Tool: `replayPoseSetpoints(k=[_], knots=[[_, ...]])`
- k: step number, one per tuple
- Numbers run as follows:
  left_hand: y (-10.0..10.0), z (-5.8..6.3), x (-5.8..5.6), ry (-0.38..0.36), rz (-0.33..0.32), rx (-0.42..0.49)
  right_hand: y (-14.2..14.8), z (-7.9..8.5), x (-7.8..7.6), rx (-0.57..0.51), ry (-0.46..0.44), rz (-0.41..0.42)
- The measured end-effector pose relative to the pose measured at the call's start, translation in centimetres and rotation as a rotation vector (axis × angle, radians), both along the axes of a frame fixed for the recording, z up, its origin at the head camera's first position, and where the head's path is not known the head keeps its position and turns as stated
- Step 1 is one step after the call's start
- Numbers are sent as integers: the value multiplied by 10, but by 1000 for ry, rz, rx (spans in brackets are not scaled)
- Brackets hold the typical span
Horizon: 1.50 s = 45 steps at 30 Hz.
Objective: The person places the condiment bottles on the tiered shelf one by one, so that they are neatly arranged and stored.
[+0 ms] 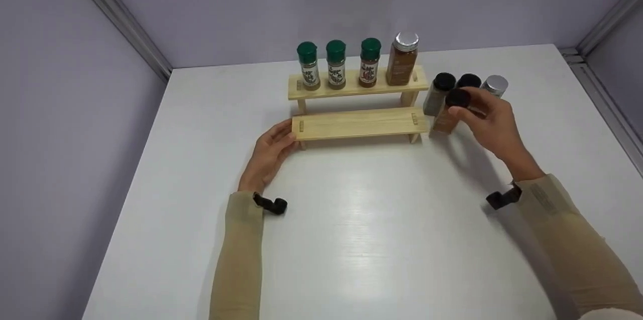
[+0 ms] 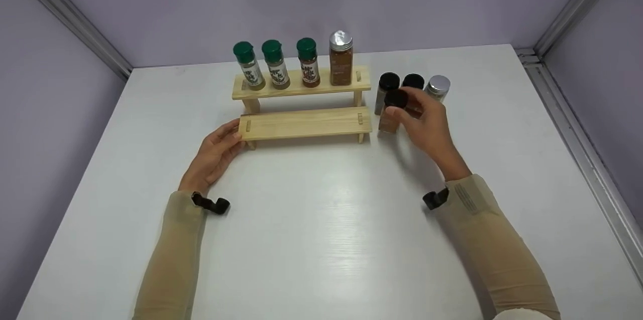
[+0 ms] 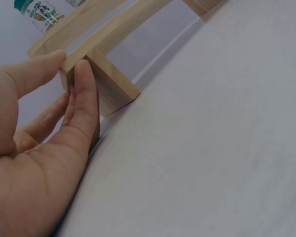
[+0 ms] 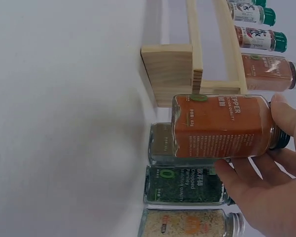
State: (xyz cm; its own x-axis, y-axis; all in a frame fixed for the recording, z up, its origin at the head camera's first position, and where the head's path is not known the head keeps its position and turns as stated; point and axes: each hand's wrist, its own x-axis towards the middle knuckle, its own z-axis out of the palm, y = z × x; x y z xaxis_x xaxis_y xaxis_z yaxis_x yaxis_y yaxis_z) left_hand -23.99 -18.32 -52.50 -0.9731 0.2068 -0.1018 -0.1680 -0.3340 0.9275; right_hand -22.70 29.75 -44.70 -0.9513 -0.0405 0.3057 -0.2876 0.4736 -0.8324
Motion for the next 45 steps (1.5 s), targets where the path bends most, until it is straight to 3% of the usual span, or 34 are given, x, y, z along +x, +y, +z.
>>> replayPoseSetpoints(k=[9, 21, 33, 45], knots=[[-1, 1, 0, -28, 10, -2, -3, 26, 8, -15, 48, 27], [1, 2, 0, -50, 13, 2, -41, 54, 12, -65, 122, 91], [1, 2, -1, -52, 13, 14, -80, 66, 3, -118, 177, 193], [-1, 1, 0, -26, 9, 4, -120, 79, -2, -191, 134, 262]])
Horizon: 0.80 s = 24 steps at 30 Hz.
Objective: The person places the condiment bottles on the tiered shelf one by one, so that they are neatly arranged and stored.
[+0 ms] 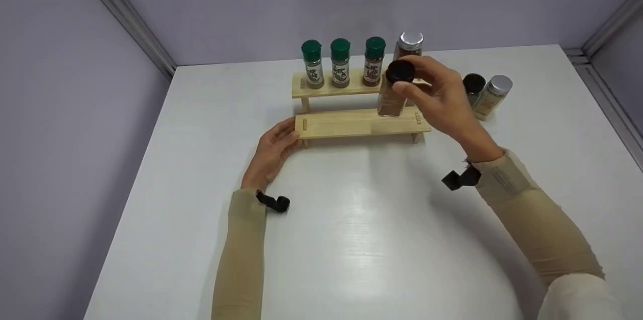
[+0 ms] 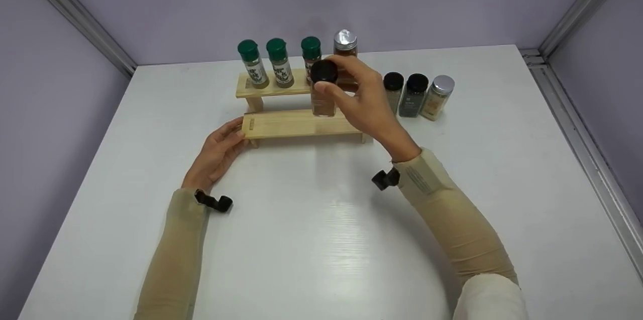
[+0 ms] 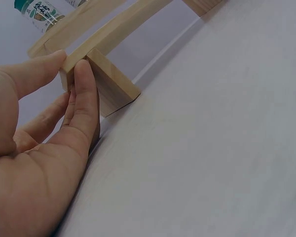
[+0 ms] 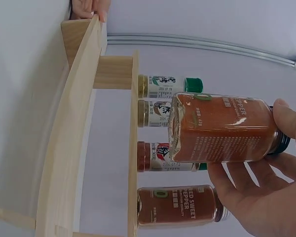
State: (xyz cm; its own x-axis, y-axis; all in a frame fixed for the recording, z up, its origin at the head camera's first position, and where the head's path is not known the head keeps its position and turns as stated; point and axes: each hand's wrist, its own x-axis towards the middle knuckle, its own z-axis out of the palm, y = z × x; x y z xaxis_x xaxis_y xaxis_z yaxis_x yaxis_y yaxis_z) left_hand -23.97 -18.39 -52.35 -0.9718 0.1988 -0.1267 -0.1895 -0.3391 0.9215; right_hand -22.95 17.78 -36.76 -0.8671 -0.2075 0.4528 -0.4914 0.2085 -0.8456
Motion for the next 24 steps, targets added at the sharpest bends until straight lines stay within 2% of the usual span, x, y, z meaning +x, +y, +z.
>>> replayPoseSetpoints(k=[4, 10, 24], knots=[[0, -1, 0, -3, 2, 10, -11, 2, -1, 1, -10, 18], [-1, -1, 0, -1, -6, 5, -28, 2, -5, 21, 24, 59], [0, -1, -1, -27, 3, -15, -62, -5, -13, 17, -16, 96]])
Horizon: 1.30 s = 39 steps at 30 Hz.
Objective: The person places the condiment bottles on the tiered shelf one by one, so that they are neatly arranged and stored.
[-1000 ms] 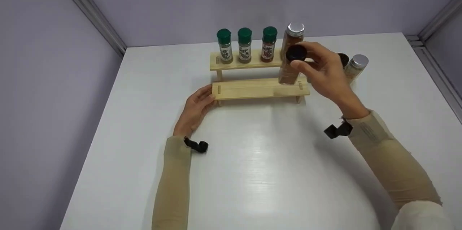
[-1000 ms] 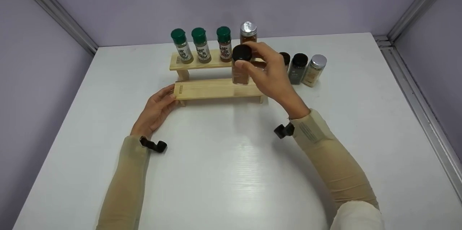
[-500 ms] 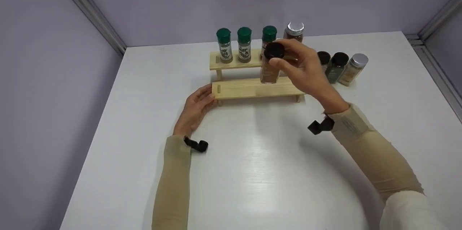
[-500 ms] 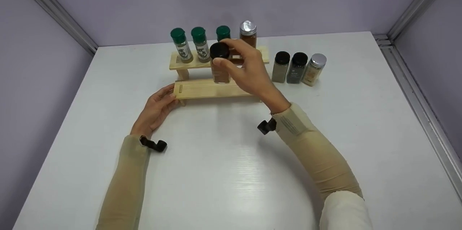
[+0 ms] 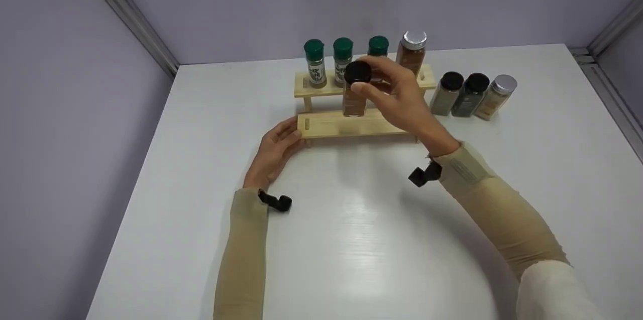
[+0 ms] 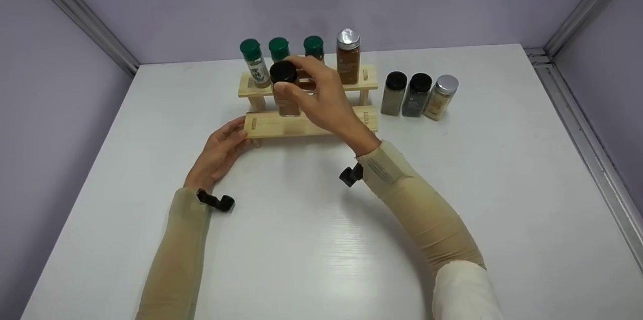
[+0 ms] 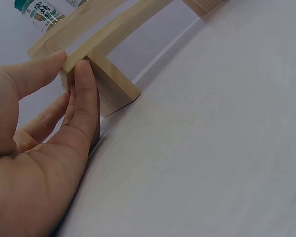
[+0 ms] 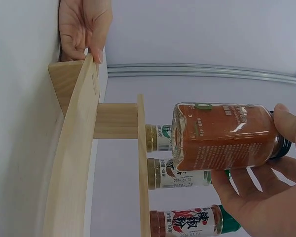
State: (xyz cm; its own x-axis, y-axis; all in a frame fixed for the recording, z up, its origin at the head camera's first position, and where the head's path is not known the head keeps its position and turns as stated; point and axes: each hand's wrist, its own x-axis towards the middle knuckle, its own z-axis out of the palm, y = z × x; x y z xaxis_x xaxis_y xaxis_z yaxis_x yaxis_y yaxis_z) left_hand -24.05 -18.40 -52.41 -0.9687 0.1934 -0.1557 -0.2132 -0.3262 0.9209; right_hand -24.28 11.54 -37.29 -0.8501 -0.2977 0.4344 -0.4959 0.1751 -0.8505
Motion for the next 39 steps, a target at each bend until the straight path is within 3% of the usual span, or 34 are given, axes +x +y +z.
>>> replayPoseSetpoints(k=[7, 14, 27, 39], knots=[[0, 1, 0, -12, 6, 18, -14, -7, -5, -10, 18, 15], [0, 0, 0, -17, 6, 32, -29, -25, -8, -54, 30, 35], [1, 2, -1, -3, 2, 24, -50, -50, -16, -60, -51, 50], [-1, 1, 0, 20, -13, 3, -62, -61, -22, -35, -103, 49]])
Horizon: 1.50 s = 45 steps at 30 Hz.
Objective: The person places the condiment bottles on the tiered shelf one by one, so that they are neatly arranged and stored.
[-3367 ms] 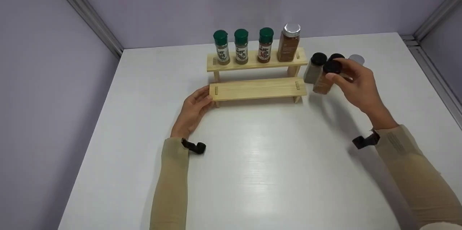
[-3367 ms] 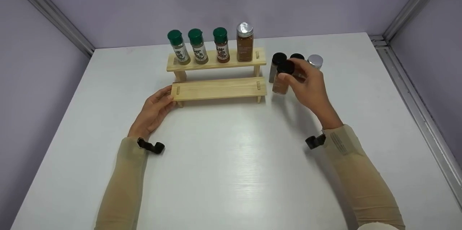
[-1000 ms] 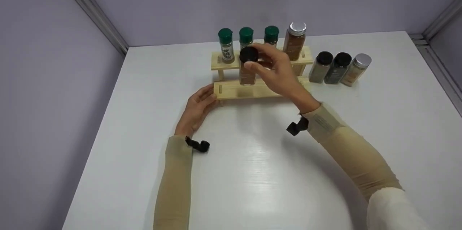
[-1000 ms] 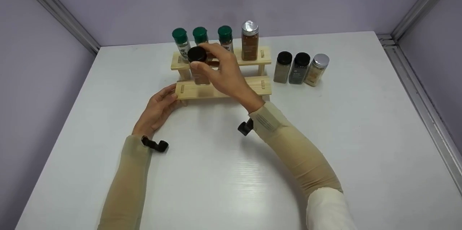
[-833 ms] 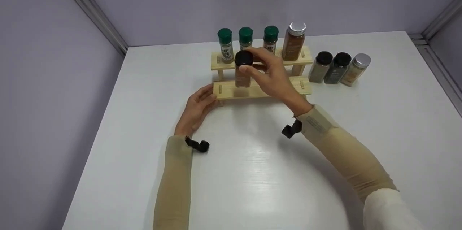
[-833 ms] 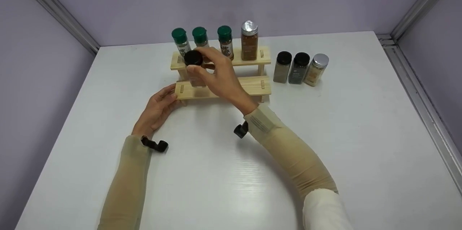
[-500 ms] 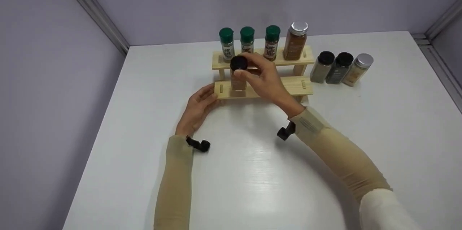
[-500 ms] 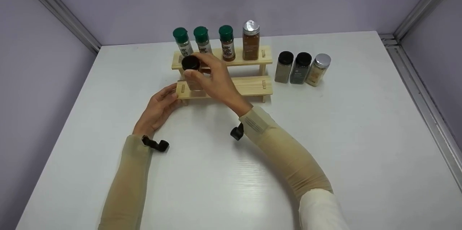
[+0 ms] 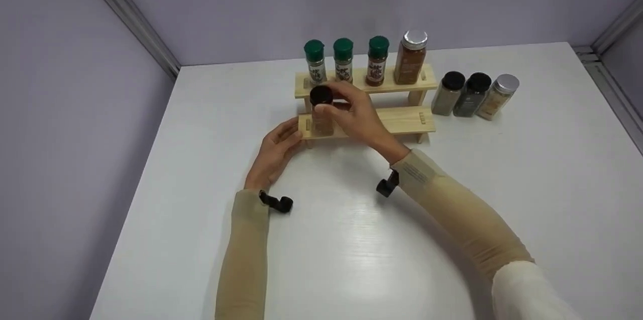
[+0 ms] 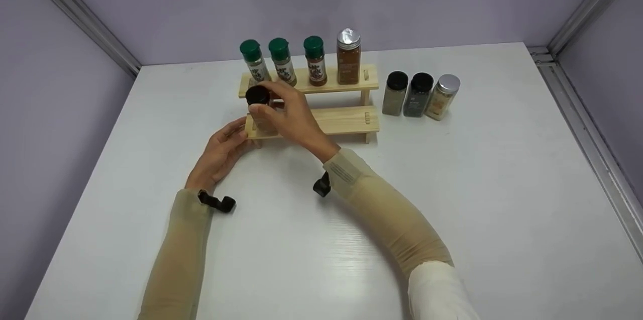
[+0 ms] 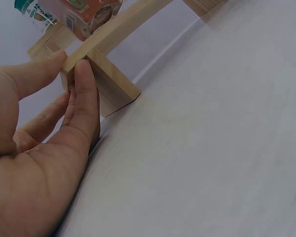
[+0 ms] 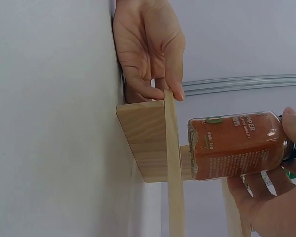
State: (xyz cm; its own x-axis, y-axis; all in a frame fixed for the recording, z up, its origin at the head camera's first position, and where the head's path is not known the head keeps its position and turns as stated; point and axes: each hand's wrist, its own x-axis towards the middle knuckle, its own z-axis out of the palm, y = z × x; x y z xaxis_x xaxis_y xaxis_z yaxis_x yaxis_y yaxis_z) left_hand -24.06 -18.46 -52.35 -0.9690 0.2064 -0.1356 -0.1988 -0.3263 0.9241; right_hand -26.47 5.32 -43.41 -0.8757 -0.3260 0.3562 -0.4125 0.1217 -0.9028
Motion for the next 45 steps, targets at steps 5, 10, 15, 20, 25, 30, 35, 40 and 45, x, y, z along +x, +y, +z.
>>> replayPoseSetpoints(k=[5, 10, 15, 20, 25, 30, 35, 40, 45], knots=[[2, -1, -1, 1, -9, -1, 2, -4, -2, 11, -24, -10], [4, -1, -1, -5, -12, 1, 4, -6, -3, -5, -28, -17], [6, 0, -1, -3, -16, 2, 4, -7, -4, 5, -19, -12], [8, 0, -1, -14, -12, 5, 4, -7, -3, 23, -29, -6], [9, 1, -1, -23, -2, 25, 6, -5, -3, 24, -43, -8], [8, 1, -2, -29, 5, 25, 10, 1, -2, -17, -22, 9], [5, 1, -3, -29, 14, 12, 20, 13, 4, -58, 59, 10], [3, 1, -3, -22, 20, 16, 37, 24, 13, -57, 112, 10], [1, 0, 0, -18, 11, 6, 63, 34, 26, -23, 145, -7]])
